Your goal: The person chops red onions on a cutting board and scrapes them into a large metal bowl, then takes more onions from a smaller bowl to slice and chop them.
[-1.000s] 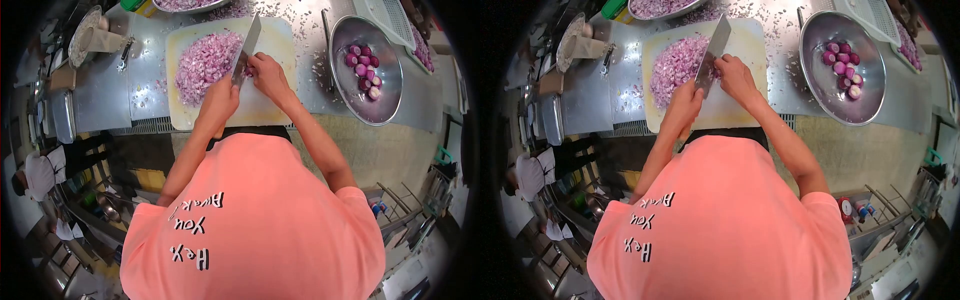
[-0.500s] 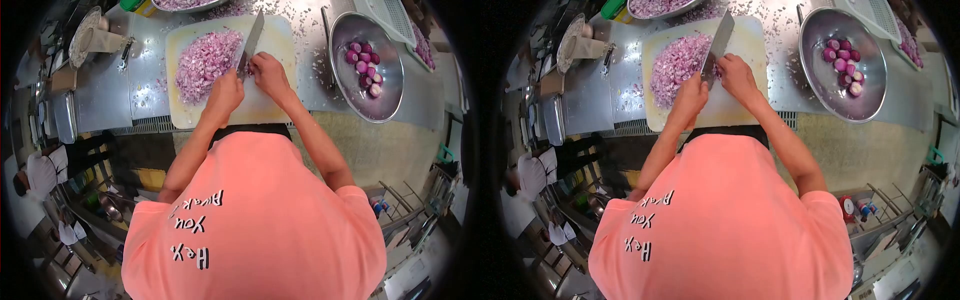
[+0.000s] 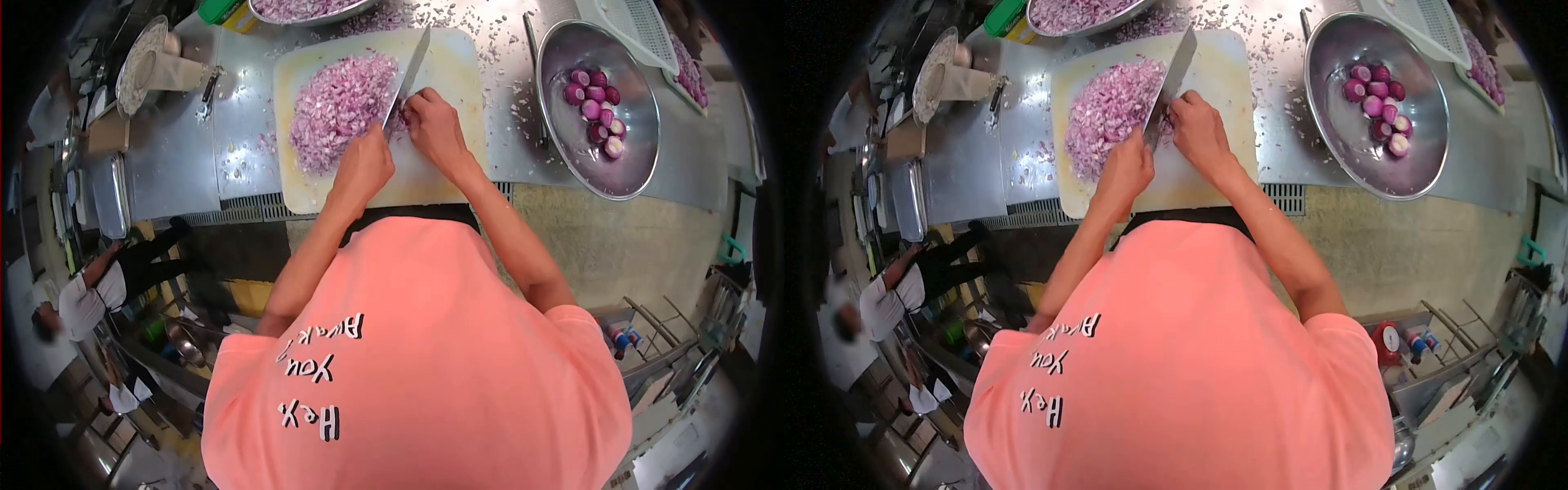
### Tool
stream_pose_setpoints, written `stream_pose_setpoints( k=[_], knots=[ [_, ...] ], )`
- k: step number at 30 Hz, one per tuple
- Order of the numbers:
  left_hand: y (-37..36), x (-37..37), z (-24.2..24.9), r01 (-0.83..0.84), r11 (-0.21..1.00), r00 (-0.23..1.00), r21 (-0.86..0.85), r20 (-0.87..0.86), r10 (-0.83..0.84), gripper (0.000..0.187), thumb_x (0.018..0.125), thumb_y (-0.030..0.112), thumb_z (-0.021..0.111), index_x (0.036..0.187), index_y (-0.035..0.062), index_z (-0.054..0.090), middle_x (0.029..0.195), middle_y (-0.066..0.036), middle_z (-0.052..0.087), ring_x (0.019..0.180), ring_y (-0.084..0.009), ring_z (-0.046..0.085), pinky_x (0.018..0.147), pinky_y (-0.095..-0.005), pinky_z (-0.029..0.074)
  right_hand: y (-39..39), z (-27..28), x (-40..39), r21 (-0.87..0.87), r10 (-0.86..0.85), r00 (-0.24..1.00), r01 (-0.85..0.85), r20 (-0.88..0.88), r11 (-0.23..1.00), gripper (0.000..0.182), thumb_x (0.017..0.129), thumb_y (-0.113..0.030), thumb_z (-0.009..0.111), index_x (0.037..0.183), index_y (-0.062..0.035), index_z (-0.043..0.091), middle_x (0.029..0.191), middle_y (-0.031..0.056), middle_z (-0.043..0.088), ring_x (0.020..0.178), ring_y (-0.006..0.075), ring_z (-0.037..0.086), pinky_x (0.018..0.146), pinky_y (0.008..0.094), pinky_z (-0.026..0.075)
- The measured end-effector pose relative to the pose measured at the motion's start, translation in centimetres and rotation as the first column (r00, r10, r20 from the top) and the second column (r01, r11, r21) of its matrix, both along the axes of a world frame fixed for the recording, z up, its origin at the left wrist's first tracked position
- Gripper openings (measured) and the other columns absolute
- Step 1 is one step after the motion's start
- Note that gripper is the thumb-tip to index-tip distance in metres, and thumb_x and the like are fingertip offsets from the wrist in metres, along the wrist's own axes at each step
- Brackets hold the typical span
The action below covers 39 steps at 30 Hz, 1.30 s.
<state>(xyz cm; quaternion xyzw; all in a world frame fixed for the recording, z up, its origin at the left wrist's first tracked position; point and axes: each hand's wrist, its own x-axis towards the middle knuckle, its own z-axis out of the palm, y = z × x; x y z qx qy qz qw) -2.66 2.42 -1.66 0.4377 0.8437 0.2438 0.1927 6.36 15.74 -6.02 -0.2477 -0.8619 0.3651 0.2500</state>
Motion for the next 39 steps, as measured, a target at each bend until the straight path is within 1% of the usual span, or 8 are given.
stream_pose_setpoints(
  k=[4, 8, 18, 22, 26, 28, 30, 39],
  knots=[
    [-0.6, 0.1, 3.5, -0.013, 0.998, 0.999, -0.061, 0.03, 0.015, 0.017, 0.09, 0.008, 0.055, 0.098, -0.0067, 0.054, 0.072, -0.031, 0.06, 0.076, -0.0497, 0.061, 0.065, -0.0554, 0.046, 0.3, -0.1, -0.1, -0.005, -0.011, 1.0, 0.011, -0.011, 1.0, 0.01, 0.08, 0.002, 0.057, 0.087, 0.0009, 0.064, 0.088, 0.0196, 0.061, 0.082, 0.0425, 0.061, 0.074, 0.0469, 0.051],
    [-0.3, 0.6, 0.3, 0.006, 1.0, 1.0, -0.016, -0.008, -0.006, 0.018, 0.09, 0.009, 0.054, 0.099, -0.0065, 0.055, 0.073, -0.031, 0.06, 0.077, -0.0491, 0.061, 0.065, -0.0546, 0.046, 0.7, -0.4, 0.0, 0.026, 0.006, 1.0, -0.005, -0.021, 1.0, 0.013, 0.079, 0.005, 0.057, 0.089, 0.0025, 0.065, 0.089, 0.0207, 0.061, 0.081, 0.0428, 0.061, 0.074, 0.0468, 0.051],
    [1.2, 0.1, 0.9, 0.051, 0.998, 0.998, 0.043, 0.031, -0.052, 0.017, 0.088, 0.006, 0.053, 0.097, -0.0086, 0.055, 0.074, -0.034, 0.061, 0.075, -0.0514, 0.062, 0.068, -0.0572, 0.048, 0.8, -0.7, 0.2, 0.037, -0.012, 0.999, 0.014, -0.052, 0.999, 0.01, 0.078, 0.006, 0.057, 0.086, 0.0034, 0.062, 0.086, 0.0208, 0.059, 0.081, 0.0429, 0.06, 0.072, 0.0472, 0.051],
    [-0.1, 1.2, 3.4, 0.01, 0.999, 0.999, -0.047, 0.038, -0.008, 0.017, 0.09, 0.007, 0.051, 0.096, -0.0086, 0.056, 0.075, -0.033, 0.062, 0.076, -0.0501, 0.063, 0.067, -0.0562, 0.049, 0.8, -0.6, -0.1, -0.003, -0.027, 0.996, 0.027, -0.086, 1.0, 0.008, 0.079, 0.005, 0.059, 0.086, 0.0029, 0.061, 0.085, 0.0202, 0.059, 0.08, 0.0428, 0.06, 0.071, 0.0476, 0.05],
    [1.3, 0.3, 1.1, 0.03, 0.999, 0.997, -0.04, 0.072, -0.027, 0.018, 0.09, 0.01, 0.055, 0.102, -0.0044, 0.055, 0.08, -0.033, 0.061, 0.082, -0.0508, 0.06, 0.07, -0.0563, 0.045, 0.6, -0.8, 0.2, 0.001, -0.021, 0.991, 0.021, -0.133, 1.0, 0.006, 0.08, 0.004, 0.059, 0.086, 0.0025, 0.06, 0.084, 0.0197, 0.058, 0.079, 0.0429, 0.059, 0.07, 0.0475, 0.049],
    [0.6, -0.1, 2.0, 0.082, 0.995, 0.997, 0.063, -0.004, -0.081, 0.017, 0.088, 0.004, 0.052, 0.098, -0.009, 0.055, 0.071, -0.033, 0.061, 0.072, -0.051, 0.062, 0.064, -0.0553, 0.049, 0.9, -0.9, 0.0, 0.004, -0.013, 0.99, 0.013, -0.142, 1.0, 0.007, 0.08, 0.004, 0.059, 0.086, 0.0023, 0.061, 0.085, 0.0194, 0.059, 0.079, 0.0424, 0.059, 0.07, 0.0469, 0.05],
    [-0.6, 0.9, 2.2, -0.005, 0.996, 1.0, -0.084, -0.003, 0.005, 0.017, 0.088, 0.005, 0.053, 0.096, -0.0095, 0.055, 0.073, -0.033, 0.061, 0.074, -0.0496, 0.063, 0.065, -0.0544, 0.049, 1.0, -1.1, 0.2, -0.007, -0.017, 0.991, 0.017, -0.132, 1.0, 0.008, 0.079, 0.005, 0.058, 0.086, 0.002, 0.061, 0.086, 0.0191, 0.059, 0.08, 0.0418, 0.06, 0.07, 0.0463, 0.05],
    [-1.7, 0.0, 0.9, -0.06, 0.998, 0.998, -0.032, -0.004, 0.06, 0.023, 0.09, 0.01, 0.056, 0.106, -0.0066, 0.054, 0.076, -0.03, 0.061, 0.078, -0.0479, 0.062, 0.066, -0.0537, 0.046, 1.1, -0.5, 0.9, 0.115, 0.106, 0.988, -0.093, -0.109, 0.989, 0.014, 0.076, 0.006, 0.058, 0.088, -0.0011, 0.063, 0.088, 0.0151, 0.062, 0.086, 0.036, 0.06, 0.076, 0.0431, 0.05]
  ],
)
